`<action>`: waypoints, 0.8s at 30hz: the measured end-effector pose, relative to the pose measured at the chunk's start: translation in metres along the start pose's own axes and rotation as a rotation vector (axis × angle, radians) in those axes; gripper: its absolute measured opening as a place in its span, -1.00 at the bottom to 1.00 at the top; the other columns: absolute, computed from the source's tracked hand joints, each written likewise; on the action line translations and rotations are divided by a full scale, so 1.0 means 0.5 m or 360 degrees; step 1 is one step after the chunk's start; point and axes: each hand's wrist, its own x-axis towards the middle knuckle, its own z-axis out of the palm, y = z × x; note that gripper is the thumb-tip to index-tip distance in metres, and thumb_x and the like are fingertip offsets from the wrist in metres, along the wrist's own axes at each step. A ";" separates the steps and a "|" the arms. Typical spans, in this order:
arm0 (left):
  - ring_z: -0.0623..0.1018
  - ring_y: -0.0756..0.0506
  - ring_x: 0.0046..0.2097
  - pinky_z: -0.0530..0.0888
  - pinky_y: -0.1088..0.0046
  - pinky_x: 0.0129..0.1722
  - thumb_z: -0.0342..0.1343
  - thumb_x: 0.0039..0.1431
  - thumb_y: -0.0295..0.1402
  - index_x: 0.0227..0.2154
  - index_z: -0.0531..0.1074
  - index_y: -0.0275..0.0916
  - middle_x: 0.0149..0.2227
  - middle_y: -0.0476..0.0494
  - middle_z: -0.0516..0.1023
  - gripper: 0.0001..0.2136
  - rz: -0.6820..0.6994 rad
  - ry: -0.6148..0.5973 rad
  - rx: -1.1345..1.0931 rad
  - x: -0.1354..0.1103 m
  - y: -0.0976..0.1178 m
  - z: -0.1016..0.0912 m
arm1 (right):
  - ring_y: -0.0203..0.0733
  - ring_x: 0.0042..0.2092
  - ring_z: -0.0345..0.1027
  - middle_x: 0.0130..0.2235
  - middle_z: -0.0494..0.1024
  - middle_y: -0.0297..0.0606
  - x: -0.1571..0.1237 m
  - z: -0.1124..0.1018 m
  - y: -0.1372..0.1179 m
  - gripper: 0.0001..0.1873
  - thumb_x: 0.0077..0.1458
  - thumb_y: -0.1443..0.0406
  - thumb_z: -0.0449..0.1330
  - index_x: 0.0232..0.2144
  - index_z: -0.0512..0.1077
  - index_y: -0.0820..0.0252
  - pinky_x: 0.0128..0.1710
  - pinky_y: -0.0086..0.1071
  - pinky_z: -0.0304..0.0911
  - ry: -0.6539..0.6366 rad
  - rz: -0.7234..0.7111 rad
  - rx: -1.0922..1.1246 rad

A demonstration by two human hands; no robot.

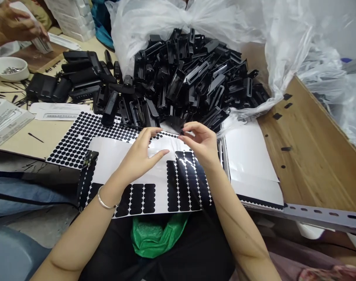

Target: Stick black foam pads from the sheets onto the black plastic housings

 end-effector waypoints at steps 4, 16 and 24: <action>0.40 -0.23 0.22 0.31 0.07 0.26 0.14 0.28 -0.29 0.07 0.40 -0.11 0.15 -0.18 0.46 -0.69 0.0092 -0.0040 -0.0089 0.003 -0.006 -0.003 | -0.19 -0.16 0.47 -0.23 0.46 -0.35 -0.039 -0.001 -0.047 -0.66 -0.06 0.13 0.49 -0.41 0.40 0.06 -0.07 -0.20 0.56 -0.0159 0.0366 0.0677; 0.55 -0.15 -0.04 0.48 0.26 0.00 0.25 0.15 -0.32 -0.13 0.38 -0.20 -0.13 -0.12 0.55 -0.75 -0.0447 -0.0304 -0.0856 0.011 -0.005 0.003 | 0.00 0.00 0.44 -0.03 0.57 -0.20 -0.074 -0.006 0.005 -0.78 0.15 0.31 0.32 -0.12 0.58 0.03 0.05 0.00 0.43 -0.0542 0.0344 -0.0393; 0.59 -0.10 -0.11 0.54 0.35 -0.08 0.37 0.02 -0.29 -0.19 0.41 -0.21 -0.20 -0.08 0.60 -0.67 -0.0404 0.0007 -0.1113 0.016 -0.010 0.009 | -0.02 -0.08 0.46 -0.18 0.61 -0.20 -0.101 0.012 0.035 -0.85 0.13 0.47 0.28 -0.38 0.59 0.14 -0.22 -0.23 0.40 -0.0723 0.0252 -0.1323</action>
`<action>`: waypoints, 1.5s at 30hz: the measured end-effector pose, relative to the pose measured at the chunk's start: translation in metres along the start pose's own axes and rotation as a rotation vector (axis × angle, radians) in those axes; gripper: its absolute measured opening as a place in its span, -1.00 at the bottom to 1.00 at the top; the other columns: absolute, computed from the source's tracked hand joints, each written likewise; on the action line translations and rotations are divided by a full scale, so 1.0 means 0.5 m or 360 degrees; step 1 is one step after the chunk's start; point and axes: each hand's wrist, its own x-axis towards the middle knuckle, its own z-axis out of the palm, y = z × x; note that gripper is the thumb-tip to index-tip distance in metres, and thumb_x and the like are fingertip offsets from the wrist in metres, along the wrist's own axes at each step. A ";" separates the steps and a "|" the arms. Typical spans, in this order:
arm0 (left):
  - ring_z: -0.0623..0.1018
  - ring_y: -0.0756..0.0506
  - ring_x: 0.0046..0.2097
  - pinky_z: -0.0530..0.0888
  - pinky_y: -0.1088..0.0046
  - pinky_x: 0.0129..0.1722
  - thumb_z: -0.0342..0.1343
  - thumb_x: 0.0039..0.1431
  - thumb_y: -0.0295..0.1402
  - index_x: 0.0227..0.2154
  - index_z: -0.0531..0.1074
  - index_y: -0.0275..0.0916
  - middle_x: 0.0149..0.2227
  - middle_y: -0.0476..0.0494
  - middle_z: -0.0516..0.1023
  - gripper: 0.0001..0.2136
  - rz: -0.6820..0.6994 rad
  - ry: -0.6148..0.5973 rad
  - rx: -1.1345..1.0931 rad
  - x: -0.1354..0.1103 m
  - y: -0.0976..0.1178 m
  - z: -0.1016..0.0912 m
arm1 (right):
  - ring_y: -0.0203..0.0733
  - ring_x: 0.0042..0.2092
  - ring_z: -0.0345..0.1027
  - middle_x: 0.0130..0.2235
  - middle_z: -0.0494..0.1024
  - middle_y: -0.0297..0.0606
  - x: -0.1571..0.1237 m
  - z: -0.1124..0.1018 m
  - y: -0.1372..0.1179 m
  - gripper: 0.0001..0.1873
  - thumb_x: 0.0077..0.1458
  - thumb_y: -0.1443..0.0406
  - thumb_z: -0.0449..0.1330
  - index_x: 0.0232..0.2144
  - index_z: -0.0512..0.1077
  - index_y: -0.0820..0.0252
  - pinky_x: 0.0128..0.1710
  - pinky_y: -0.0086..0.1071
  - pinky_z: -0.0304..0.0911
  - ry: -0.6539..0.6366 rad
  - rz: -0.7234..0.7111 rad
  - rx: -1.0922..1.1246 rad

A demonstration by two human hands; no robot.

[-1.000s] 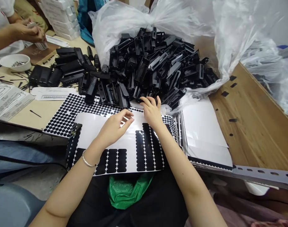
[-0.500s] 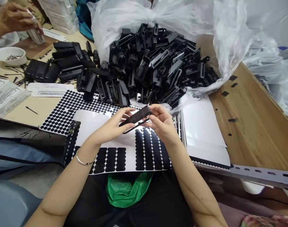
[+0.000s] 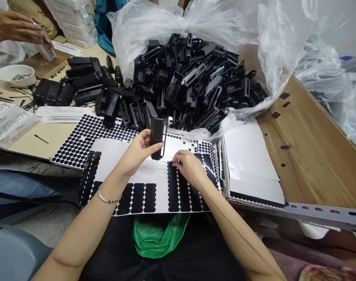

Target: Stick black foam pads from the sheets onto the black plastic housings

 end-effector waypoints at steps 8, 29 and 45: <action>0.63 -0.15 -0.09 0.61 0.27 -0.08 0.42 -0.02 -0.21 -0.12 0.43 -0.22 -0.16 -0.13 0.62 -0.56 -0.0110 -0.0106 -0.0224 -0.009 0.004 0.022 | -0.10 -0.15 0.39 -0.25 0.53 -0.22 0.012 -0.008 0.005 -0.78 0.13 0.55 0.16 -0.44 0.45 0.17 -0.24 -0.32 0.24 -0.0021 0.0123 0.0144; 0.64 -0.03 -0.26 0.62 0.36 -0.13 0.42 -0.01 -0.20 -0.22 0.43 -0.21 -0.29 0.00 0.64 -0.63 -0.0048 0.0210 -0.0424 -0.015 0.019 0.016 | 0.01 -0.14 0.42 -0.16 0.53 -0.11 0.027 0.003 0.007 -0.84 0.22 0.42 0.08 -0.38 0.40 0.15 -0.17 -0.17 0.30 0.0177 0.0458 0.0334; 0.64 -0.13 -0.34 0.63 0.38 -0.43 0.50 -0.20 -0.11 -0.31 0.54 -0.24 -0.33 -0.11 0.66 -0.57 0.0052 0.0140 -0.0139 -0.020 0.008 0.027 | -0.11 -0.06 0.43 -0.02 0.52 -0.23 -0.034 -0.118 -0.046 -0.79 0.01 0.12 0.39 -0.48 0.54 0.10 0.02 -0.16 0.42 -0.0020 0.0172 0.1922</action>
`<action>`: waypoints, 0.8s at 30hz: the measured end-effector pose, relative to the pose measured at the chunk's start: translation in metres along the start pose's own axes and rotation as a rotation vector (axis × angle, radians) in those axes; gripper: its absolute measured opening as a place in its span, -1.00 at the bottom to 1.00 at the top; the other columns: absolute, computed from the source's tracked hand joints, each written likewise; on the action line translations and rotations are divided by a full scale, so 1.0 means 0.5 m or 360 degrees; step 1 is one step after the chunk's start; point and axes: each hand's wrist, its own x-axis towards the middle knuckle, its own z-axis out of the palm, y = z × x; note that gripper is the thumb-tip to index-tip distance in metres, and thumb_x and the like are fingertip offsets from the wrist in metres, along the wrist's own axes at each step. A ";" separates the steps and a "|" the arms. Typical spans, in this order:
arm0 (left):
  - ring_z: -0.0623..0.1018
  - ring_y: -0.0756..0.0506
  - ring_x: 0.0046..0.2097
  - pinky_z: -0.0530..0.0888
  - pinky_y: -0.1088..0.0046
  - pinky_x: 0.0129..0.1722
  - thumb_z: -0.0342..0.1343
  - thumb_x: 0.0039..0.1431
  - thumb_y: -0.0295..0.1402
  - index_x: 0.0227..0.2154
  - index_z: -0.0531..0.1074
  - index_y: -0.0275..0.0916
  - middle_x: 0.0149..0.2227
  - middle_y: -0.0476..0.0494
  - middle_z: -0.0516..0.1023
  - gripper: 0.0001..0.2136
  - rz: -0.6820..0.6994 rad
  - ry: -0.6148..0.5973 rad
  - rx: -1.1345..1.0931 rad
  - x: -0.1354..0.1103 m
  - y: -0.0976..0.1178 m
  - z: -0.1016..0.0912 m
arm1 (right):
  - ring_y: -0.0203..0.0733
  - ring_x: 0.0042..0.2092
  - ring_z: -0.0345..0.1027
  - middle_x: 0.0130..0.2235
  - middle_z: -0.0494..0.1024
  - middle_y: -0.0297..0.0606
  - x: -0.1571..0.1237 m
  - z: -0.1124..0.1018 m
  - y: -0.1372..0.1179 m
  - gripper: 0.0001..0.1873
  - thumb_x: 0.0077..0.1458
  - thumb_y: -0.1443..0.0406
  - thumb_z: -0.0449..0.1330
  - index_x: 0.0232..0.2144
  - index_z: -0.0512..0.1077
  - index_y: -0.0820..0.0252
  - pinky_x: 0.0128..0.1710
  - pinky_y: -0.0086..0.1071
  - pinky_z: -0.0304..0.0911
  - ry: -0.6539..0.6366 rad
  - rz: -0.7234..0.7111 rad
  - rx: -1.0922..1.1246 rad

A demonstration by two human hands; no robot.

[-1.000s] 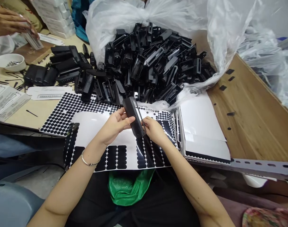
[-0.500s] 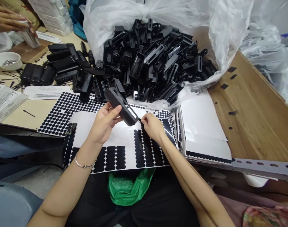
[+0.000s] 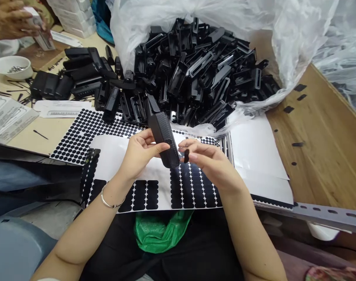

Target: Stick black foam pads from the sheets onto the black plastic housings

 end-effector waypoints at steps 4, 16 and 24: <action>0.64 -0.11 -0.35 0.61 0.42 -0.46 0.50 -0.19 -0.14 -0.32 0.55 -0.22 -0.34 -0.08 0.67 -0.60 0.0030 -0.0013 -0.0009 0.000 -0.003 -0.001 | -0.09 0.00 0.41 -0.04 0.51 -0.24 -0.013 0.030 0.001 -0.82 0.05 0.17 0.38 -0.48 0.54 0.10 0.07 -0.15 0.35 0.0049 -0.0062 -0.0063; 0.64 -0.12 -0.38 0.64 0.38 -0.44 0.54 -0.28 -0.12 -0.44 0.51 -0.24 -0.40 -0.07 0.66 -0.58 0.0015 0.0000 0.0062 -0.002 0.005 0.009 | -0.12 -0.08 0.39 -0.13 0.47 -0.24 -0.011 0.044 0.016 -0.82 0.04 0.20 0.38 -0.51 0.52 0.11 -0.22 -0.31 0.40 0.0176 -0.0106 -0.0128; 0.66 -0.08 -0.39 0.62 0.52 -0.48 0.56 -0.30 -0.26 -0.42 0.54 -0.25 -0.38 -0.05 0.68 -0.62 0.0069 -0.0031 0.0000 -0.002 -0.001 0.002 | -0.12 -0.07 0.38 -0.16 0.45 -0.23 -0.012 0.050 0.013 -0.82 0.05 0.21 0.39 -0.50 0.53 0.12 -0.24 -0.33 0.42 0.0193 -0.0141 -0.0107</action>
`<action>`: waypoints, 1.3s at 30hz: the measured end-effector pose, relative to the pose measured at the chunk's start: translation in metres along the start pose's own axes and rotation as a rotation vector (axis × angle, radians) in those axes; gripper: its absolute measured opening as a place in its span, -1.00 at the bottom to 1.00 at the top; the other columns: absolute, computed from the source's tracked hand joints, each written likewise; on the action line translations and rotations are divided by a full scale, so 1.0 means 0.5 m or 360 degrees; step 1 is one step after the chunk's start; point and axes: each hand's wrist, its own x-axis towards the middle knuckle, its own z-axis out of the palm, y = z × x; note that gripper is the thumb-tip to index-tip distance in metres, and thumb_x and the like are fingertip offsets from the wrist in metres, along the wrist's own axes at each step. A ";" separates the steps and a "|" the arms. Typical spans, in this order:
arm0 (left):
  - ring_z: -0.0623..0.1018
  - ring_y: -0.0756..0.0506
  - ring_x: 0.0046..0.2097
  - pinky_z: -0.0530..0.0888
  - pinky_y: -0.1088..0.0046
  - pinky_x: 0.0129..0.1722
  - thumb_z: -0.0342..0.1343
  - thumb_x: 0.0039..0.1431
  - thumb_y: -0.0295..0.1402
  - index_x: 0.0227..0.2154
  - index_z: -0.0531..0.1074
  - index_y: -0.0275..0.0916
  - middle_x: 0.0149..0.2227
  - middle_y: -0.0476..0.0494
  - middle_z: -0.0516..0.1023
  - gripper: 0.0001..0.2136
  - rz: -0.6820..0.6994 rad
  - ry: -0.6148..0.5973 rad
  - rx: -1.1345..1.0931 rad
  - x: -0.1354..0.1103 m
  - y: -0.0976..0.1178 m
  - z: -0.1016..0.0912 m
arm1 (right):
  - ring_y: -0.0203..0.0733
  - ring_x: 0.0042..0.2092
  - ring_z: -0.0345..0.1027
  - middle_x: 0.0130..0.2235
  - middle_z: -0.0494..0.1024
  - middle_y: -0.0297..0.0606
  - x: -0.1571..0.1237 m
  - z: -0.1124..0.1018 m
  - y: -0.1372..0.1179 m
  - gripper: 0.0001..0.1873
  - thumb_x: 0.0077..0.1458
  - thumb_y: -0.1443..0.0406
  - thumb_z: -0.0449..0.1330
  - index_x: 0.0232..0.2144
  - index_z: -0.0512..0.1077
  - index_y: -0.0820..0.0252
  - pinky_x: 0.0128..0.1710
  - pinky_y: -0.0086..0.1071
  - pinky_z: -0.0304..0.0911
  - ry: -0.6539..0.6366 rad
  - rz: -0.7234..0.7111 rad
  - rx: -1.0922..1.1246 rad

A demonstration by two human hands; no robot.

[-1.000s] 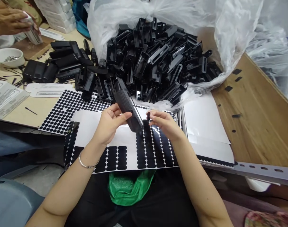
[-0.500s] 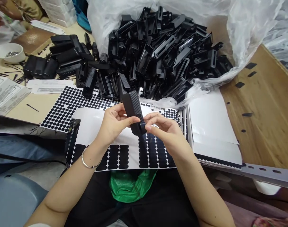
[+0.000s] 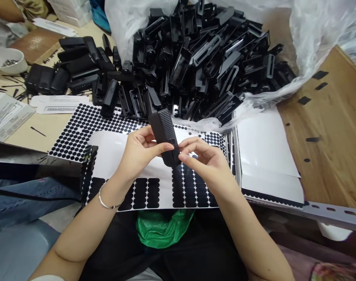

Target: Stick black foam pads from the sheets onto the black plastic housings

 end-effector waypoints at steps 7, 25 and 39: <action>0.66 -0.07 -0.39 0.62 0.54 -0.48 0.56 -0.30 -0.31 -0.43 0.56 -0.25 -0.40 -0.05 0.68 -0.65 0.0014 -0.0011 -0.0038 0.000 0.002 0.000 | -0.12 -0.09 0.39 -0.18 0.47 -0.23 0.001 0.002 -0.003 -0.84 0.05 0.22 0.39 -0.49 0.53 0.12 -0.27 -0.33 0.43 0.0032 -0.0050 -0.0048; 0.66 -0.06 -0.41 0.62 0.55 -0.49 0.56 -0.30 -0.34 -0.43 0.58 -0.24 -0.41 -0.04 0.69 -0.66 0.0010 -0.0013 -0.0073 0.000 -0.002 -0.002 | -0.16 -0.12 0.40 -0.19 0.45 -0.25 -0.003 0.004 0.002 -0.88 0.07 0.31 0.37 -0.49 0.53 0.11 -0.28 -0.35 0.48 0.0025 -0.0101 -0.0074; 0.66 -0.06 -0.39 0.62 0.55 -0.46 0.56 -0.30 -0.35 -0.42 0.59 -0.24 -0.39 -0.04 0.69 -0.67 -0.0018 -0.0017 -0.0080 -0.001 -0.003 -0.004 | -0.15 -0.09 0.41 -0.17 0.44 -0.24 -0.011 0.012 -0.001 -0.88 0.11 0.30 0.33 -0.47 0.50 0.11 -0.20 -0.33 0.52 0.0062 -0.0123 -0.0167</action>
